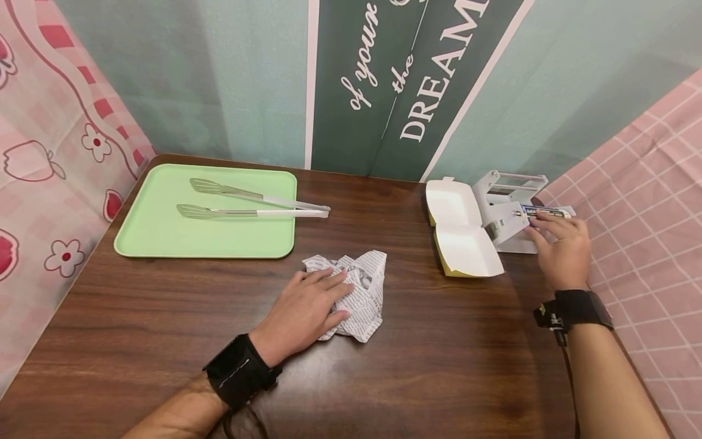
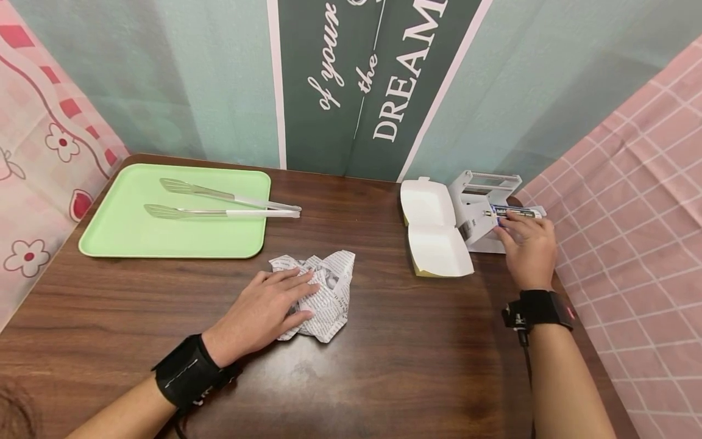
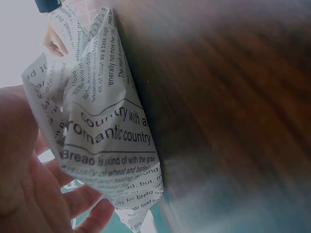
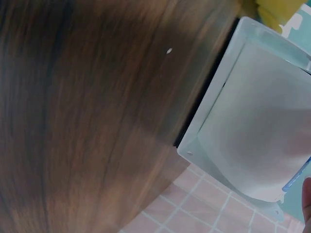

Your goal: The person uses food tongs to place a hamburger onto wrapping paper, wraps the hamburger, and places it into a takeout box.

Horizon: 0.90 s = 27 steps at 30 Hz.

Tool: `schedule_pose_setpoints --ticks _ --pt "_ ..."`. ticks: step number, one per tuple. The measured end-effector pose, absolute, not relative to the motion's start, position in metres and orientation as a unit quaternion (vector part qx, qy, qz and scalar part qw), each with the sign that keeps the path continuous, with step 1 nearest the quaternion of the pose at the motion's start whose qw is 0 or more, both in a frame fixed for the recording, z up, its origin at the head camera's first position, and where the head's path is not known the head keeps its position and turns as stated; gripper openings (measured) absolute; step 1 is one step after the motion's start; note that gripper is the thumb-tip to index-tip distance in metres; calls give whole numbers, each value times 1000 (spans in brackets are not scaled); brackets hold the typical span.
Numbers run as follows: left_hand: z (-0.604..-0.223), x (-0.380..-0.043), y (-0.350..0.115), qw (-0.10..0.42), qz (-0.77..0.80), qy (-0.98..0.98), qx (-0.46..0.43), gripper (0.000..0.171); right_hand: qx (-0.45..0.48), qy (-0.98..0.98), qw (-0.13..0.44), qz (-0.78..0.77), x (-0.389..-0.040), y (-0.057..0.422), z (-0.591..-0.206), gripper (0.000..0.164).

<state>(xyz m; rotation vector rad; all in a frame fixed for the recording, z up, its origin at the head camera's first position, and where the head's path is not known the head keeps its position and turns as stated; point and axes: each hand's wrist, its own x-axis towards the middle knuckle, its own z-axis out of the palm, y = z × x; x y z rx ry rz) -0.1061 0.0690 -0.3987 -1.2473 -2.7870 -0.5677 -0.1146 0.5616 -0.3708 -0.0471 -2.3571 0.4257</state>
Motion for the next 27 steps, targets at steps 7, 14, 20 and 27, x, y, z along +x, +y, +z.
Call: schedule_pose_setpoints --ticks 7,14,20,27 --pt "-398 -106 69 18 -187 -896 -402 44 -20 -912 366 183 -114 563 -371 21" --pt "-397 -106 71 4 -186 -898 -399 45 -16 -913 372 168 -114 565 -374 22" --pt "-398 -106 71 6 -185 -898 -399 45 -18 -908 384 165 -115 567 -378 19" --pt "-398 -107 71 4 -185 -899 -396 45 -5 -904 389 177 -117 571 -379 19"
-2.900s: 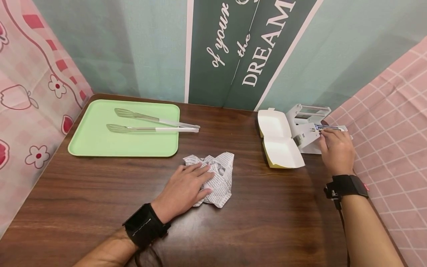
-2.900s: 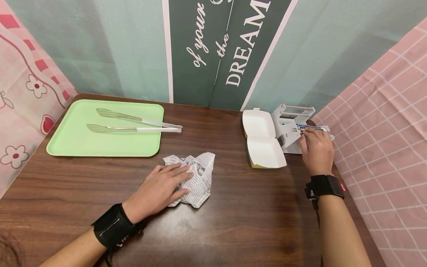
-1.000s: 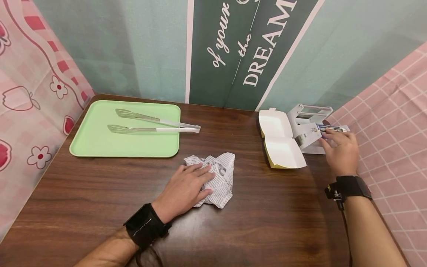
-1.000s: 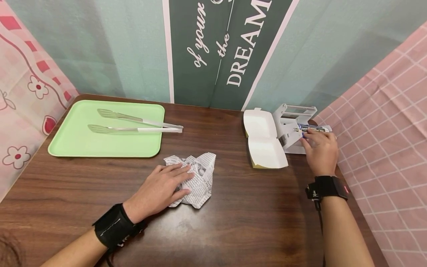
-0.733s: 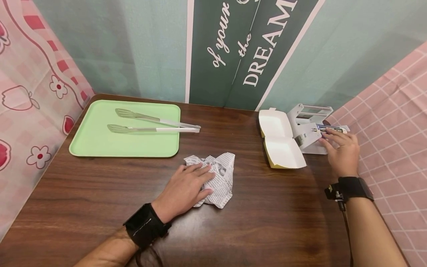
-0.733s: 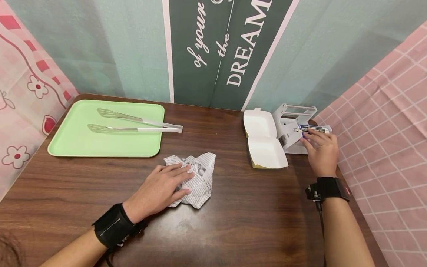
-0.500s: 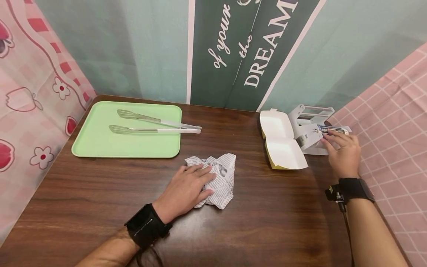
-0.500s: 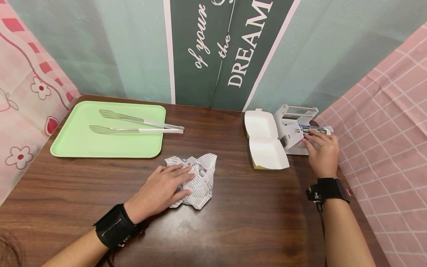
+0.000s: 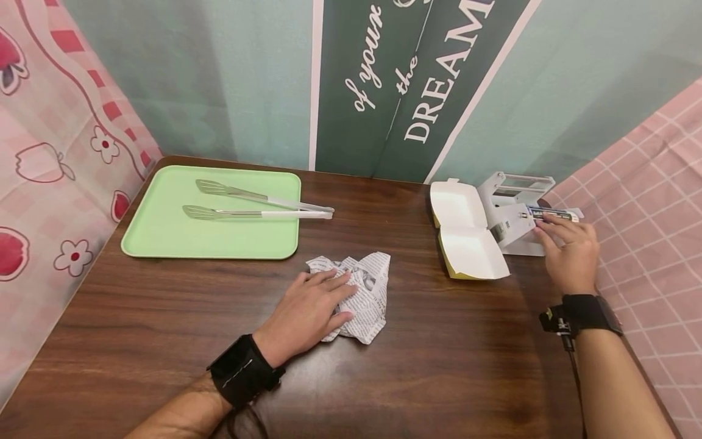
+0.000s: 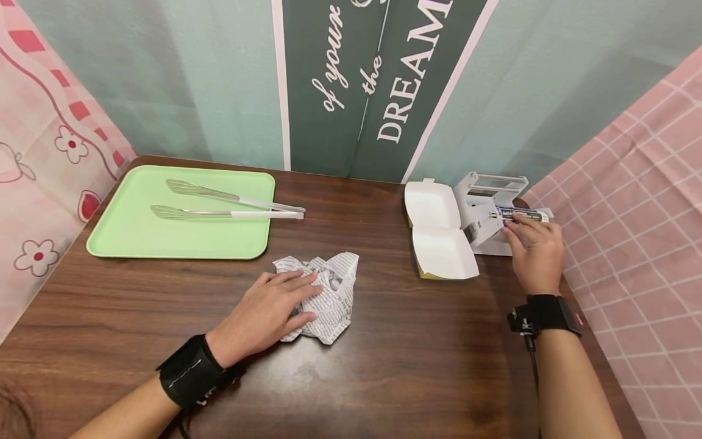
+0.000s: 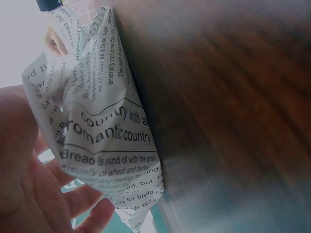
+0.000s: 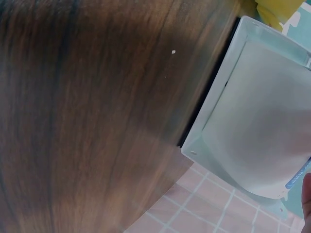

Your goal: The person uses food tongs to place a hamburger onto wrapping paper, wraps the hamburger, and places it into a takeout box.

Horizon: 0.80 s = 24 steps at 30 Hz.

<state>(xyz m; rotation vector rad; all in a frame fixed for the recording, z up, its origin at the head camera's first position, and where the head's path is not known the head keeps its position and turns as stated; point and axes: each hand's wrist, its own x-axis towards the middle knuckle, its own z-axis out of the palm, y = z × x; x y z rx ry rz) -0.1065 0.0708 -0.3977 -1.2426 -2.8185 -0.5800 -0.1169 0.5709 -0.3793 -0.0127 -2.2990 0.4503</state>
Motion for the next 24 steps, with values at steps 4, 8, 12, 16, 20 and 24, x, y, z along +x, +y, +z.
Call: schedule_pose_setpoints --ticks 4,8,12,16,20,24 --pt "-397 -107 71 5 -184 -900 -396 46 -8 -909 377 178 -116 570 -376 18" --pt "-397 -106 70 2 -186 -899 -395 46 -10 -913 368 179 -115 568 -374 17" --pt "-396 -106 70 -1 -190 -899 -395 45 -17 -912 366 184 -114 567 -373 15" --pt "-396 -106 71 -2 -191 -898 -395 45 -29 -909 374 182 -114 566 -372 12" --pt "-396 -106 71 -4 -191 -898 -395 46 -48 -910 374 171 -114 563 -371 16" --pt "-396 -105 71 -2 -193 -898 -394 46 -82 -913 361 170 -115 558 -368 25"
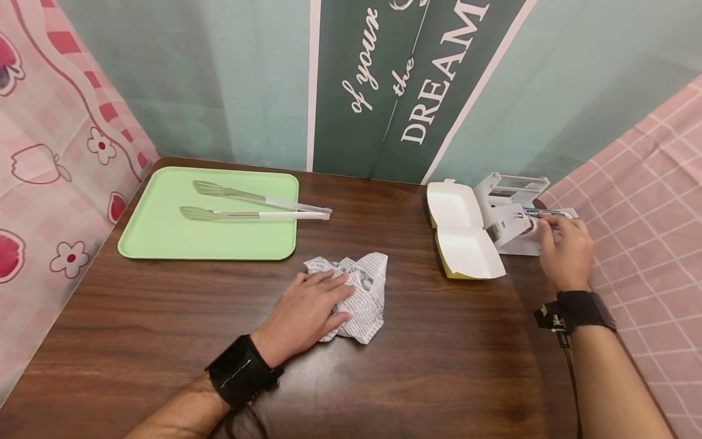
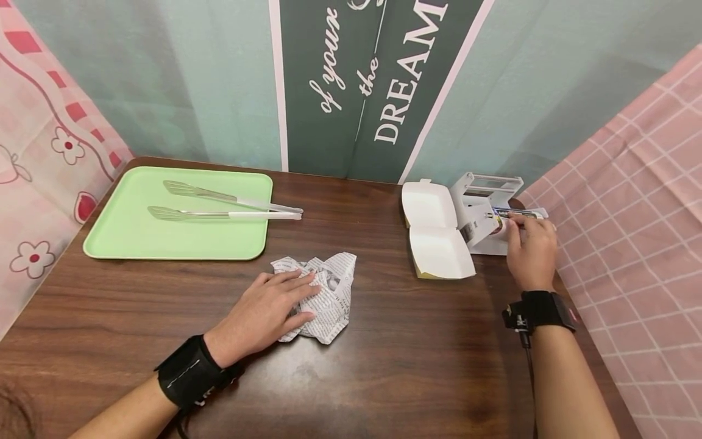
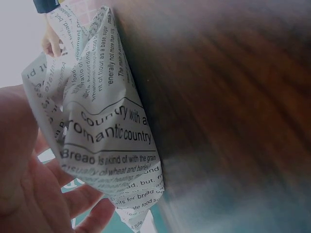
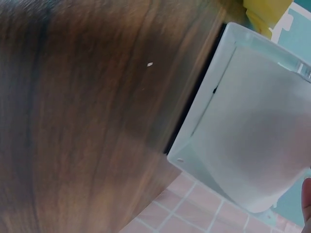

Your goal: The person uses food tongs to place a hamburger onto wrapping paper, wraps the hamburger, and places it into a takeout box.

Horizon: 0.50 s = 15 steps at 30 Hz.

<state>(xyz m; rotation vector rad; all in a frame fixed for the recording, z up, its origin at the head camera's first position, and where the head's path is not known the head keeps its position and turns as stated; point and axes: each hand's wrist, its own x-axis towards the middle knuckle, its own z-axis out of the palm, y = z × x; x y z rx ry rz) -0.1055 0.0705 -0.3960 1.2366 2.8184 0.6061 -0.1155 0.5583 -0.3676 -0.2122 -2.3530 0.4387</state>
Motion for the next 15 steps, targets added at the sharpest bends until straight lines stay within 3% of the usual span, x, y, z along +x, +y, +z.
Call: schedule_pose_setpoints --ticks 15 --pt "-397 -105 70 -7 191 897 398 46 -175 -887 356 235 -114 559 -361 32"
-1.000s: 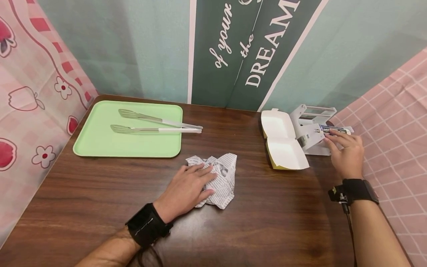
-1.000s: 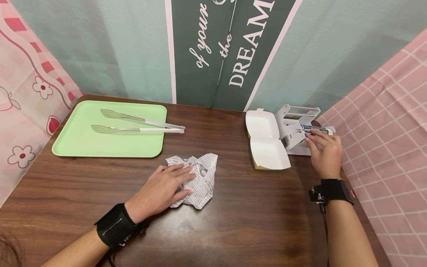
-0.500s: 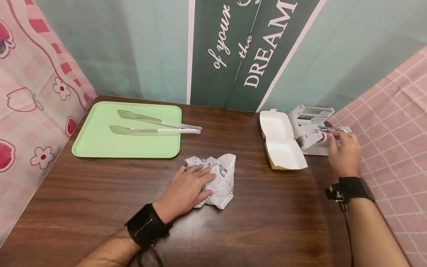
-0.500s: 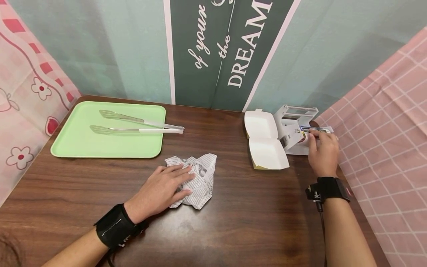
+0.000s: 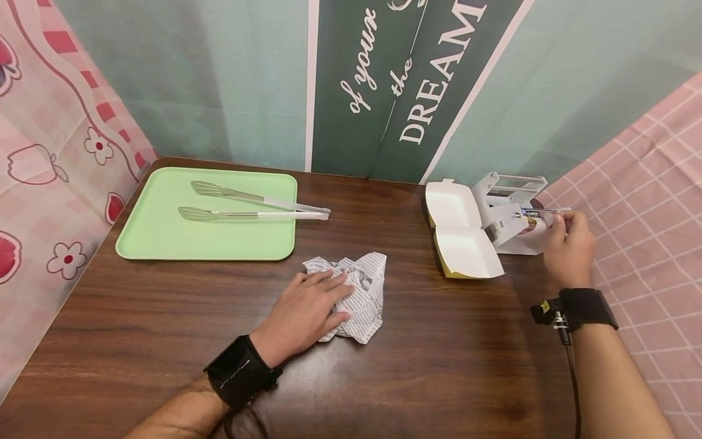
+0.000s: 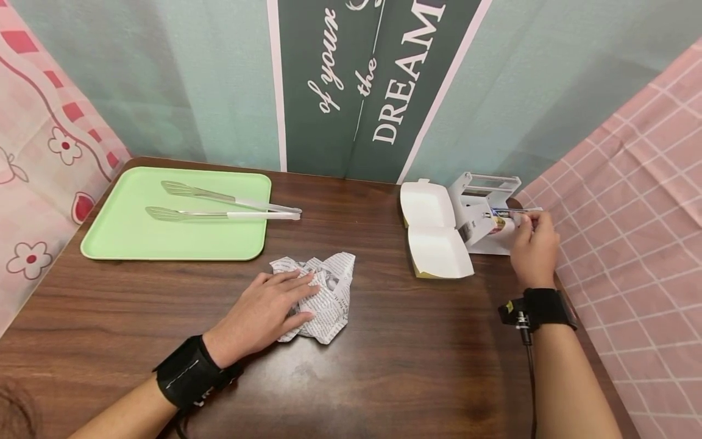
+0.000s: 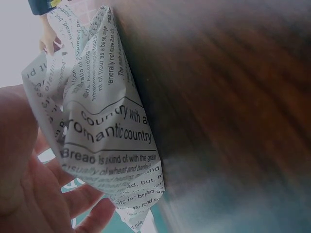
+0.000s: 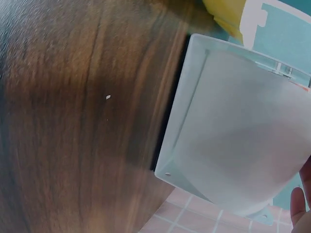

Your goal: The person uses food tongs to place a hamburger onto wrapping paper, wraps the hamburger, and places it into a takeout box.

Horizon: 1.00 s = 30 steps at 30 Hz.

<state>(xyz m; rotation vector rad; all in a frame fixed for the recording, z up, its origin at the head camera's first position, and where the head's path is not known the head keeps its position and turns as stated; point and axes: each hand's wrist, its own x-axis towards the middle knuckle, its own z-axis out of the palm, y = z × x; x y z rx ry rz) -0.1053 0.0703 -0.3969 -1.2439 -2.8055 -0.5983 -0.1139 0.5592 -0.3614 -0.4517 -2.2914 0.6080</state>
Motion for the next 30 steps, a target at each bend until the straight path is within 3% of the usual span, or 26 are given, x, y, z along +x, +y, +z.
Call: schedule_pose_setpoints --ticks 7,30 --pt "-397 -105 70 12 -192 -897 -398 45 -223 -871 314 306 -114 562 -356 14" --pt "-399 -105 70 16 -193 -896 -400 45 -235 -761 320 512 -108 576 -344 11"
